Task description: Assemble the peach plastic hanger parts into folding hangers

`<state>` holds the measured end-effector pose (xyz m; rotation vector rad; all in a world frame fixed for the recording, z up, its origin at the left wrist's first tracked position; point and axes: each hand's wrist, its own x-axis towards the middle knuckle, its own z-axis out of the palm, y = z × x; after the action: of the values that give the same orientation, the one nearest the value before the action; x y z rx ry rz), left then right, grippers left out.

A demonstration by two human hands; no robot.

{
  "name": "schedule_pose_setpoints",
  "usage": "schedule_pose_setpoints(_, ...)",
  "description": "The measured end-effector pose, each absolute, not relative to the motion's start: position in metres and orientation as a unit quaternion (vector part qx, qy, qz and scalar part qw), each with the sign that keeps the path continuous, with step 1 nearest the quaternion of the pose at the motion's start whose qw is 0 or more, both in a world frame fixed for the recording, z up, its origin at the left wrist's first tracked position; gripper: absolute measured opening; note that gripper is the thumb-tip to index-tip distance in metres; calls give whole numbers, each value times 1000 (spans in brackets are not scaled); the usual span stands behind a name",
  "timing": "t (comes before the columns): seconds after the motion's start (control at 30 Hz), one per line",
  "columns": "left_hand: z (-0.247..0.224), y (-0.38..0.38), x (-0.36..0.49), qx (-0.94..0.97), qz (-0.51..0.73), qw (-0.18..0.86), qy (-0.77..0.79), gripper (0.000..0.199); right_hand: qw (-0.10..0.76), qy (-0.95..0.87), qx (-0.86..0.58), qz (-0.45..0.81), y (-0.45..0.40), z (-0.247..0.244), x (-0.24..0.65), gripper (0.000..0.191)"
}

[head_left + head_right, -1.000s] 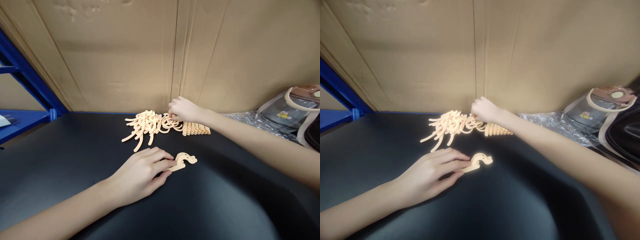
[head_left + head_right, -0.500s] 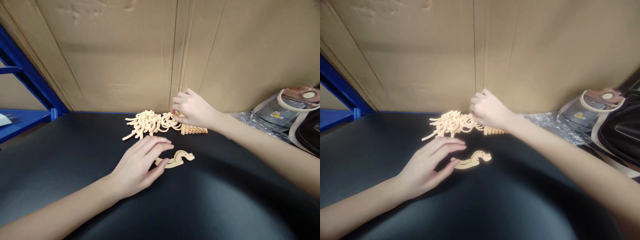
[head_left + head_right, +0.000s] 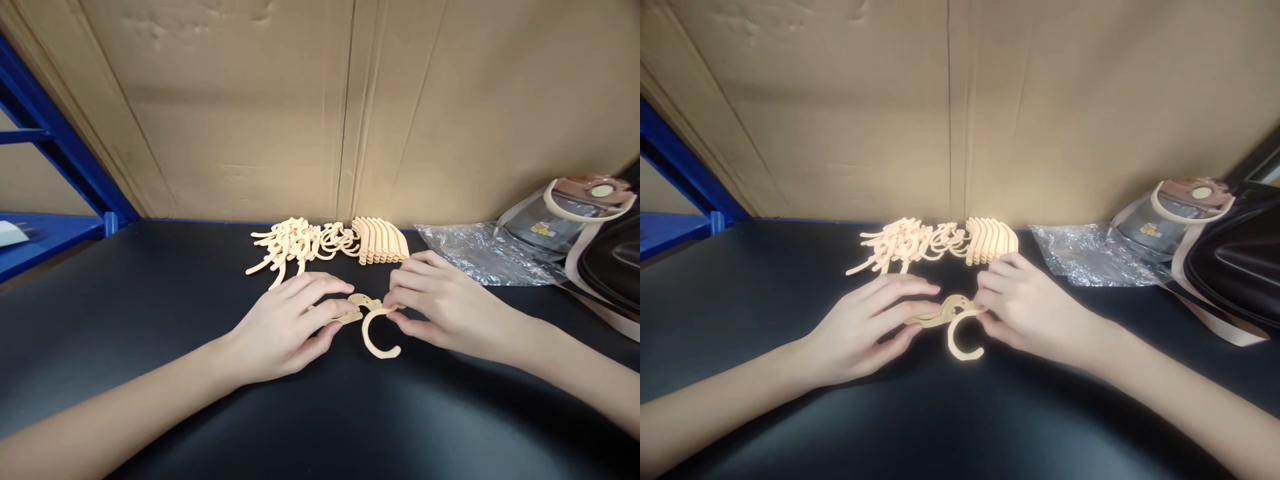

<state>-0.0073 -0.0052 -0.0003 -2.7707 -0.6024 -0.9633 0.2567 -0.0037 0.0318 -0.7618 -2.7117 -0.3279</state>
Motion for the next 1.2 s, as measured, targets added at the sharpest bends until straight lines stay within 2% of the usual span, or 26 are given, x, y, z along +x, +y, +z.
schedule_pose_setpoints(0.27,-2,-1,-8,-938,-289,51,-183,26,153,-949,-269,-59,-14,14,251,19)
schedule_pose_setpoints(0.57,-3,-1,-8,-937,-294,41,-184,21,199,-941,-264,-80,-19,10,239,27)
schedule_pose_setpoints(0.67,-3,-1,-8,-938,-295,29,-182,19,216,-914,-331,-87,-2,22,249,23)
schedule_pose_setpoints(0.73,-3,-1,-8,-937,-296,20,-183,18,196,-885,-413,-87,18,29,260,18)
schedule_pose_setpoints(0.83,-3,-1,-8,-937,-297,15,-184,17,160,-813,-559,-31,55,36,276,27)
schedule_pose_setpoints(1.03,-2,-1,-8,-936,-296,10,-192,19,129,-746,-653,6,116,35,284,46)
schedule_pose_setpoints(1.2,-2,-1,-8,-936,-297,9,-188,19,90,-739,-666,50,138,36,279,42)
